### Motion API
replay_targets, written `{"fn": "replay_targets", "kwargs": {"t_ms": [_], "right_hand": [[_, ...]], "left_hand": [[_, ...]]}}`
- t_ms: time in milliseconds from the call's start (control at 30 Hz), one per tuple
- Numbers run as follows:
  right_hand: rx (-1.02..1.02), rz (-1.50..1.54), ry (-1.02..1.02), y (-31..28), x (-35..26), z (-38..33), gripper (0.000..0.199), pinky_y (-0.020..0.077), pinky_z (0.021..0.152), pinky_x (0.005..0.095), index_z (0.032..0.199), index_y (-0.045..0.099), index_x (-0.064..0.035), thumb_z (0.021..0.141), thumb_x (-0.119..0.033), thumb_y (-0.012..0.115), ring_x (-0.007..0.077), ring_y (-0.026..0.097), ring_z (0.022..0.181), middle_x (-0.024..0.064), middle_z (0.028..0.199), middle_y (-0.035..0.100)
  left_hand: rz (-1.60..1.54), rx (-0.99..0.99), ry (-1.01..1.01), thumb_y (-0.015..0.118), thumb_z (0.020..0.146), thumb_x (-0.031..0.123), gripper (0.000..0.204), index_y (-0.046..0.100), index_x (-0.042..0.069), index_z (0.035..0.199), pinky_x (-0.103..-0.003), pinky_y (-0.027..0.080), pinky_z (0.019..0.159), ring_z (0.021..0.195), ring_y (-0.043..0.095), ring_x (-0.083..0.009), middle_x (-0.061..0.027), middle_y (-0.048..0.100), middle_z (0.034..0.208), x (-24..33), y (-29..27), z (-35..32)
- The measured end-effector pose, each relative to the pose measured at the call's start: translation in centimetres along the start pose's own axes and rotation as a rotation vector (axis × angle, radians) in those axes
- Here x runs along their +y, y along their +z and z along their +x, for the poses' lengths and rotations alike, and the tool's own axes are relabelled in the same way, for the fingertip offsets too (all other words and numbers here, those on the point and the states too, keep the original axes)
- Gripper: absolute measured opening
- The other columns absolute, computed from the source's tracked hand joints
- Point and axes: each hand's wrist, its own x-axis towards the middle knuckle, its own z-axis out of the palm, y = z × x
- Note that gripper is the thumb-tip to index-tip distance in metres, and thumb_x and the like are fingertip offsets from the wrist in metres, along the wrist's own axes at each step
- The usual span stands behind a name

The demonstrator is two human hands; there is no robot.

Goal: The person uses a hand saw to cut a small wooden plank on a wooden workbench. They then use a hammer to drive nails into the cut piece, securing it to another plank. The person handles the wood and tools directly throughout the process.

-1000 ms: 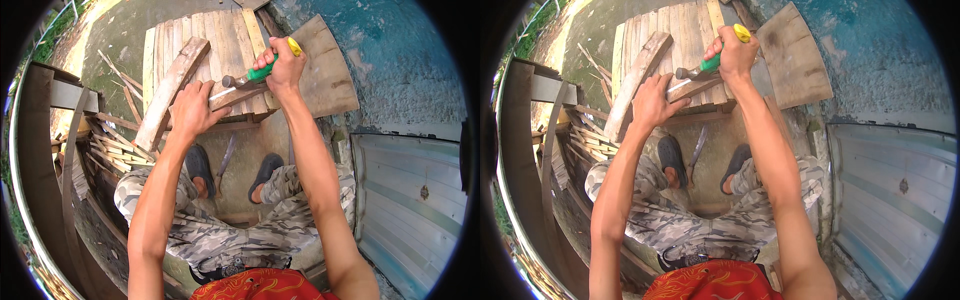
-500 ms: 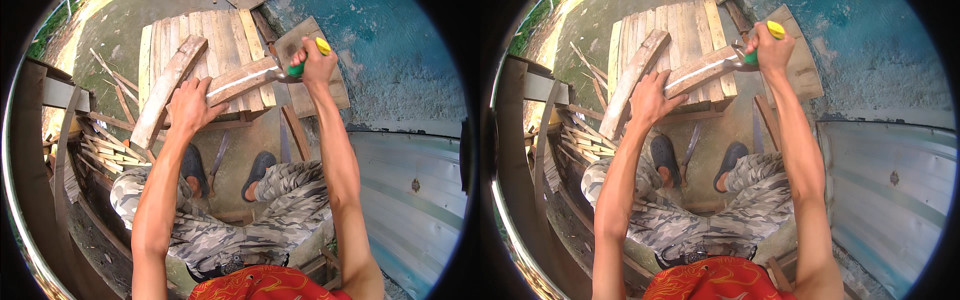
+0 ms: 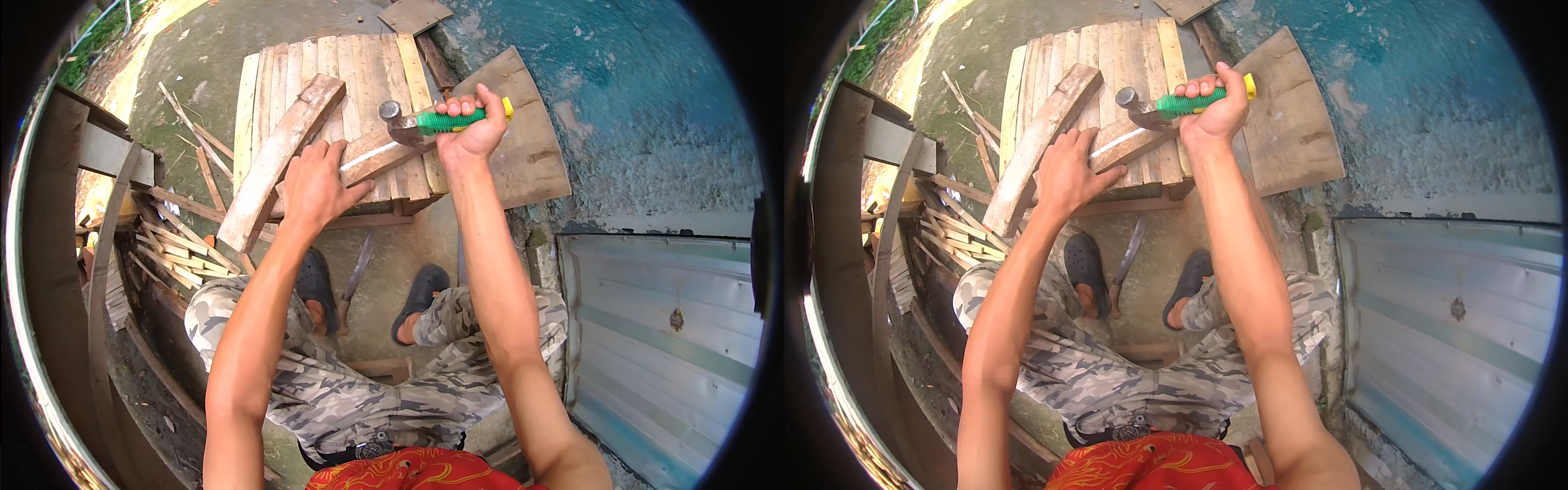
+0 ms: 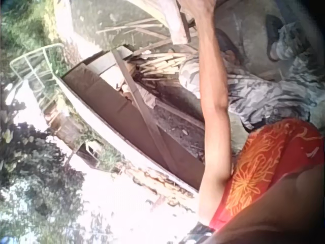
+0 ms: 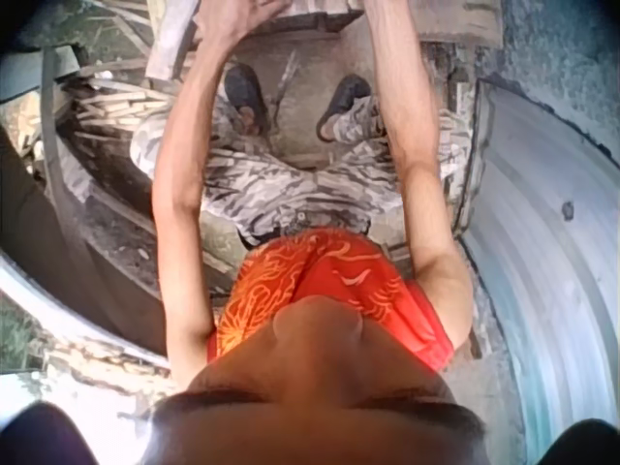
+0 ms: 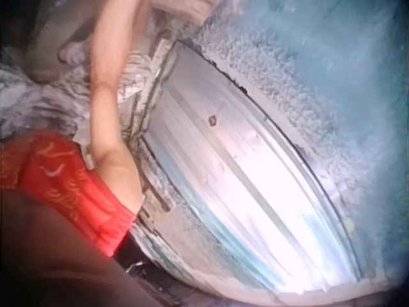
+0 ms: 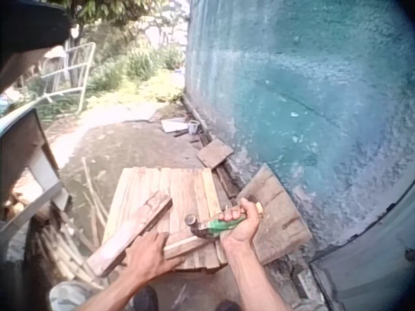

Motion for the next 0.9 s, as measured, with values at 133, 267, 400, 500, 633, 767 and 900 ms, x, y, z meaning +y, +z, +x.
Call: {"fn": "replay_targets", "kwargs": {"t_ms": [133,267,400,500,633,767,900], "right_hand": [[0.007,0.057,-0.002,-0.5,1.6,0.3,0.024,0.0491,0.060,0.0417,0.075,0.043,-0.0140,0.088,-0.018,0.063,0.0200,0.049,0.055,0.0019,0.060,0.044],[-0.050,-0.053,-0.066,-1.4,1.4,0.0,0.024,0.0539,0.060,0.0446,0.074,0.045,-0.0102,0.091,-0.016,0.061,0.0216,0.054,0.056,0.0047,0.059,0.046],[-0.086,-0.258,-0.229,-0.4,1.7,-0.8,0.022,0.0570,0.056,0.0437,0.075,0.049,-0.0054,0.093,-0.012,0.060,0.0219,0.058,0.053,0.0070,0.060,0.051],[-0.110,-0.353,-0.289,0.4,1.8,-1.6,0.022,0.0574,0.054,0.0420,0.075,0.049,-0.0035,0.094,-0.008,0.058,0.0211,0.059,0.051,0.0082,0.060,0.054],[-0.102,-0.424,-0.312,0.8,1.6,-2.1,0.025,0.0575,0.054,0.0408,0.073,0.048,-0.0030,0.095,-0.006,0.058,0.0198,0.059,0.052,0.0084,0.060,0.056],[-0.182,-0.525,-0.339,1.2,1.3,-2.1,0.026,0.0571,0.054,0.0403,0.072,0.048,-0.0029,0.095,-0.006,0.059,0.0191,0.060,0.052,0.0082,0.060,0.056],[-0.214,-0.526,-0.310,1.4,1.2,-1.8,0.024,0.0561,0.052,0.0398,0.073,0.049,-0.0028,0.095,-0.006,0.058,0.0189,0.058,0.052,0.0083,0.060,0.055]], "left_hand": [[-0.001,-0.017,-0.004,0.084,0.073,0.050,0.074,0.064,0.003,0.127,-0.045,0.050,0.093,0.107,0.061,-0.0345,-0.0157,0.065,0.109,0.2,-0.1,0.0],[0.013,-0.015,0.009,0.083,0.074,0.051,0.075,0.063,0.004,0.128,-0.045,0.049,0.092,0.107,0.061,-0.0345,-0.0154,0.064,0.109,0.3,-0.2,0.0],[0.035,-0.032,-0.008,0.083,0.074,0.052,0.076,0.063,0.005,0.131,-0.045,0.049,0.093,0.107,0.060,-0.0345,-0.0148,0.064,0.110,0.3,-0.2,0.0],[0.053,-0.035,-0.014,0.082,0.075,0.053,0.077,0.063,0.006,0.132,-0.045,0.049,0.093,0.108,0.060,-0.0345,-0.0149,0.064,0.113,0.4,-0.2,0.0],[0.063,-0.060,-0.032,0.082,0.074,0.053,0.077,0.063,0.008,0.133,-0.046,0.049,0.093,0.108,0.060,-0.0350,-0.0154,0.064,0.115,0.6,-0.3,0.0],[0.053,-0.067,-0.040,0.082,0.074,0.053,0.076,0.063,0.009,0.133,-0.047,0.049,0.093,0.108,0.060,-0.0355,-0.0159,0.063,0.115,0.6,-0.3,0.0],[0.042,-0.066,-0.043,0.082,0.074,0.053,0.076,0.063,0.008,0.133,-0.047,0.049,0.092,0.109,0.060,-0.0353,-0.0161,0.063,0.115,0.4,-0.2,0.0]]}}
